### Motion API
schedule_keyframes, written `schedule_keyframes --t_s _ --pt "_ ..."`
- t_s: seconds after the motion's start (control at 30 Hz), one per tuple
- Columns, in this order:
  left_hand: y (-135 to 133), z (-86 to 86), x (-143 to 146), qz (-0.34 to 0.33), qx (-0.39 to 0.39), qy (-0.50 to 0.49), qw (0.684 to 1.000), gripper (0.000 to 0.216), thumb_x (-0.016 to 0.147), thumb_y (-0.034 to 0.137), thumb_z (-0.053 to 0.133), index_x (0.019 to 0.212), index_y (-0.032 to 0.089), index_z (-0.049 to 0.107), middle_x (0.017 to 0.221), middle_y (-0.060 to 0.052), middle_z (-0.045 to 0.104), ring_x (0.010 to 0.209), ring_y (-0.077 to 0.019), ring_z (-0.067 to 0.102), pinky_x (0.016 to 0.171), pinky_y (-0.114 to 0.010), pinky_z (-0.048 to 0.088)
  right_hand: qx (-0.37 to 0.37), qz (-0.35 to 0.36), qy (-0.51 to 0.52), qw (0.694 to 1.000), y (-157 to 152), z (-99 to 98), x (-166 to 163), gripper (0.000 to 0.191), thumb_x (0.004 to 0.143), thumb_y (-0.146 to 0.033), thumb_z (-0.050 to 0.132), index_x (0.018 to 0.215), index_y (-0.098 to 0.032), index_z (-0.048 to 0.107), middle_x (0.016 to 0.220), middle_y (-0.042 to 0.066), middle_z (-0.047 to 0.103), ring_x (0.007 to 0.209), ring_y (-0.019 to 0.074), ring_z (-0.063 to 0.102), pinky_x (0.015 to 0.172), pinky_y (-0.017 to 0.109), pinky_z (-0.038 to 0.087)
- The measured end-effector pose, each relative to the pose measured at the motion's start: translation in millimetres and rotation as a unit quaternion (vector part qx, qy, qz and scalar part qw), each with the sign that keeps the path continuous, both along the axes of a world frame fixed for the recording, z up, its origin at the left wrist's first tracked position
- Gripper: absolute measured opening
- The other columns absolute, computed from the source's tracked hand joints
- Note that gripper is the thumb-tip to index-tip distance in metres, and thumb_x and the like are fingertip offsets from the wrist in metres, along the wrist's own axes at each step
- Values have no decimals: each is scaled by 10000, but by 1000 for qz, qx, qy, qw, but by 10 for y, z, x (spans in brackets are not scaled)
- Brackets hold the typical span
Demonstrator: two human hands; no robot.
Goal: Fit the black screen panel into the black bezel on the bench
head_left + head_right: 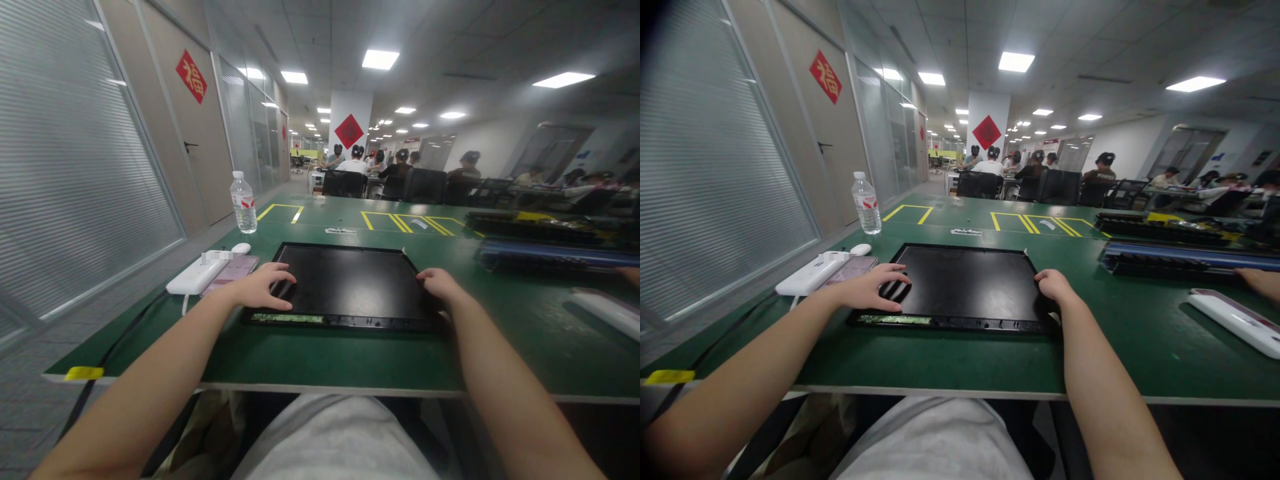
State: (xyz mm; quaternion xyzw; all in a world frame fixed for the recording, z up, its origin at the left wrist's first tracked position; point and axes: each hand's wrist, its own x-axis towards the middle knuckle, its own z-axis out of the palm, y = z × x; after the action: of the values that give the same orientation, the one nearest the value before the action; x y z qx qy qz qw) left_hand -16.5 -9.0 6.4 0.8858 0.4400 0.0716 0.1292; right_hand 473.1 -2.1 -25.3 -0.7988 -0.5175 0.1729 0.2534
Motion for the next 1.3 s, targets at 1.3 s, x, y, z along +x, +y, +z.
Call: schedule_keyframes --t_s 1.3 --pt "9 48 -61 -55 -25 -54 997 631 753 499 790 1325 260 673 1624 -121 407 1454 -343 434 1191 -435 351 3 -2 2 1000 -25 -14 -17 371 722 -20 595 991 -180 793 903 102 770 816 218 719 799 279 544"
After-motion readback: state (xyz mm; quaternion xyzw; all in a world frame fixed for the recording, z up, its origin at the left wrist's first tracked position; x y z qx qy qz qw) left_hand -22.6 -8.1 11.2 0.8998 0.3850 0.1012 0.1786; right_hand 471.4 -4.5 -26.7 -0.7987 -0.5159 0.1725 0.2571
